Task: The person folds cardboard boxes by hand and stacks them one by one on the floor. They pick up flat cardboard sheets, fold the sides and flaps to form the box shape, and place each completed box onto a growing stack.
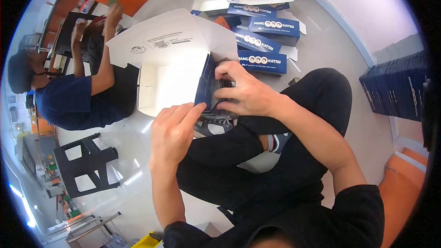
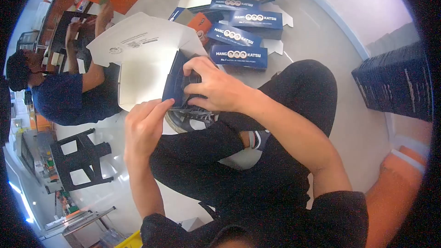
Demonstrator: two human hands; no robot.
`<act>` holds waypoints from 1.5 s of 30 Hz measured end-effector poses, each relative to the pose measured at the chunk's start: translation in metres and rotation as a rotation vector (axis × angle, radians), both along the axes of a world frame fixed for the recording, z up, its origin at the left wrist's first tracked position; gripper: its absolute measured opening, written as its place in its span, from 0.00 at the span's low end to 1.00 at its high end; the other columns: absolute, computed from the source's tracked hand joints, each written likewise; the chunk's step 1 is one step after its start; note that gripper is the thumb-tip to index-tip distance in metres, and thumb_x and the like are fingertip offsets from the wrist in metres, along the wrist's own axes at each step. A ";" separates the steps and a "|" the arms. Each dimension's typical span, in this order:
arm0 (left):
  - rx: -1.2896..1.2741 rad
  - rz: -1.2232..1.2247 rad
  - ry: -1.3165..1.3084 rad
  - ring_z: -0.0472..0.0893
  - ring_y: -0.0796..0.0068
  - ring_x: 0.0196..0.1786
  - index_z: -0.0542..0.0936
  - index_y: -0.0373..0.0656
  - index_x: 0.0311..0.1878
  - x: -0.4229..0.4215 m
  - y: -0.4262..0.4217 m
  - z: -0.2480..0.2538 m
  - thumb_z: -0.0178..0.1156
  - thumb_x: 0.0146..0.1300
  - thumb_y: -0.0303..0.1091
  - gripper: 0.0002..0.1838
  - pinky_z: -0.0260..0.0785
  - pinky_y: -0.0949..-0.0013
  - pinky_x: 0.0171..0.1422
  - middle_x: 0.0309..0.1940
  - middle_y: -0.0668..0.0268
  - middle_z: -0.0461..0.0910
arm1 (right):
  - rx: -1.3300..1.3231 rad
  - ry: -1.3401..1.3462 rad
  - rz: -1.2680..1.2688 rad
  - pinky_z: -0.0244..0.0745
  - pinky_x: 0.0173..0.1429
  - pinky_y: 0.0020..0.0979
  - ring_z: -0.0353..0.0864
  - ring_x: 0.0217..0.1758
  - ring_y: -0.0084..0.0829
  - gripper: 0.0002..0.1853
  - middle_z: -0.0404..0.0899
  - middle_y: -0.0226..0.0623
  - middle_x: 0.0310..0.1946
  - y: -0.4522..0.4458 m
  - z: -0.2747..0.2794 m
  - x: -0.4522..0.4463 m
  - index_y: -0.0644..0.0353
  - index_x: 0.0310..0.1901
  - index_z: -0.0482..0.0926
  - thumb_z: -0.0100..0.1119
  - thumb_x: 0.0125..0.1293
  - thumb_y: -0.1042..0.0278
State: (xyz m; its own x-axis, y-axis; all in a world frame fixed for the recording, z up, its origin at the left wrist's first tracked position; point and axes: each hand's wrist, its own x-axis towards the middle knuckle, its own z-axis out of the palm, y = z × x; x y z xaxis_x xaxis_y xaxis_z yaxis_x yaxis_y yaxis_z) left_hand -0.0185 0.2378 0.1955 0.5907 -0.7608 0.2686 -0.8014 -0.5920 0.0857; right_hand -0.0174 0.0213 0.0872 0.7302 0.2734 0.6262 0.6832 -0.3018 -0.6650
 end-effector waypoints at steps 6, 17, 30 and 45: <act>0.023 -0.026 -0.040 0.82 0.68 0.35 0.85 0.42 0.44 0.001 0.000 0.000 0.64 0.47 0.22 0.17 0.71 0.64 0.39 0.34 0.67 0.82 | -0.046 -0.015 -0.002 0.80 0.65 0.38 0.69 0.63 0.46 0.14 0.66 0.45 0.52 -0.001 0.005 -0.001 0.63 0.38 0.84 0.77 0.49 0.75; 0.062 -0.097 -0.110 0.83 0.68 0.36 0.85 0.43 0.44 0.008 0.004 -0.005 0.63 0.50 0.27 0.16 0.72 0.65 0.42 0.34 0.68 0.82 | -0.038 -0.033 -0.002 0.78 0.65 0.37 0.69 0.62 0.46 0.14 0.66 0.44 0.52 -0.001 0.003 0.001 0.63 0.37 0.84 0.78 0.49 0.74; -0.241 0.316 0.402 0.86 0.50 0.32 0.77 0.36 0.53 0.006 -0.028 -0.008 0.63 0.69 0.34 0.15 0.75 0.51 0.34 0.32 0.57 0.86 | -0.140 -0.156 -0.116 0.77 0.61 0.41 0.69 0.64 0.48 0.09 0.73 0.42 0.50 0.010 -0.004 -0.009 0.57 0.34 0.85 0.72 0.51 0.68; -0.088 0.459 -0.435 0.83 0.48 0.48 0.80 0.35 0.55 0.045 -0.006 -0.015 0.63 0.67 0.33 0.17 0.75 0.52 0.52 0.51 0.48 0.83 | -0.217 -0.139 -0.118 0.79 0.58 0.40 0.70 0.63 0.47 0.08 0.73 0.40 0.51 0.005 -0.004 -0.012 0.58 0.35 0.83 0.69 0.55 0.68</act>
